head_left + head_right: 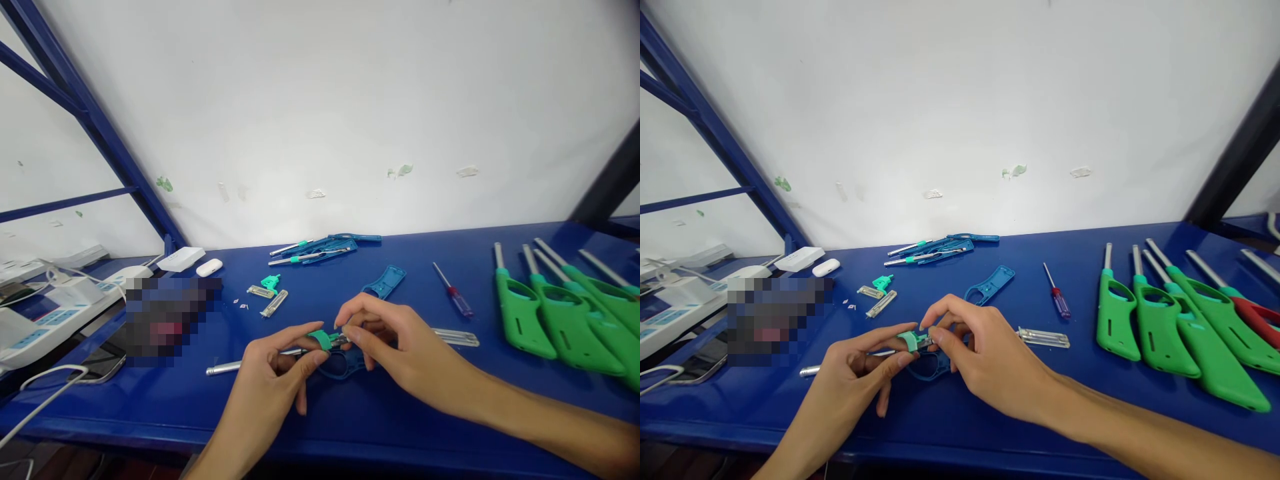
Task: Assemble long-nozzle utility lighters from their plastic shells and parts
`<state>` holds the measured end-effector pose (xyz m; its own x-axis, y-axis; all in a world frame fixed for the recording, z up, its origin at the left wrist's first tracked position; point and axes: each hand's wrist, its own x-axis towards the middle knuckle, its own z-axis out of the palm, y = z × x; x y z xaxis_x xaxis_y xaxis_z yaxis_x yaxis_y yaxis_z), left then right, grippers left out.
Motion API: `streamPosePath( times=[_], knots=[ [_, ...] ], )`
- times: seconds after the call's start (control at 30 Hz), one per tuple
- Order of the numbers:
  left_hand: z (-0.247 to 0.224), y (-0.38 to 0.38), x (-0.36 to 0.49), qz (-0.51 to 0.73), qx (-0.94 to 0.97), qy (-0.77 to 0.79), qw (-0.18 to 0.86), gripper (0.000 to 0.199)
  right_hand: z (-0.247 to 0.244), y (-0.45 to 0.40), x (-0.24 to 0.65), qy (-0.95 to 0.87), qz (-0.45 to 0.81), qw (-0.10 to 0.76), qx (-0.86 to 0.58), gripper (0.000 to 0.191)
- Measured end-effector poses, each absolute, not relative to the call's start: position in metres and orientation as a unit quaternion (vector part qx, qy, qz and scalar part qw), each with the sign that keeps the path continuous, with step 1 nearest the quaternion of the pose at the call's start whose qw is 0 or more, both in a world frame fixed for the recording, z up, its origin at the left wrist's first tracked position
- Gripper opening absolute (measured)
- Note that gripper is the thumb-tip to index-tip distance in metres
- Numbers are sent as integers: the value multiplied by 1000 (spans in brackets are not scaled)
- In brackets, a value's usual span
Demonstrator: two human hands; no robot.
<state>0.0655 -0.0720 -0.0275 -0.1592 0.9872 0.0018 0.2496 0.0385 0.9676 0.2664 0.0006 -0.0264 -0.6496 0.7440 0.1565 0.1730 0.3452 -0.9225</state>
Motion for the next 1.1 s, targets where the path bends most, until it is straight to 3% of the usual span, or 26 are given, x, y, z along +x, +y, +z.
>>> streamPosePath(
  times=[0.8, 1.1],
  knots=[
    [-30, -74, 63, 449, 534, 584, 416, 40, -24, 4, 265, -739, 522, 313, -289, 13],
    [-30, -74, 62, 438, 538, 586, 418, 47, -24, 7, 266, -718, 551, 327, -272, 19]
  ],
)
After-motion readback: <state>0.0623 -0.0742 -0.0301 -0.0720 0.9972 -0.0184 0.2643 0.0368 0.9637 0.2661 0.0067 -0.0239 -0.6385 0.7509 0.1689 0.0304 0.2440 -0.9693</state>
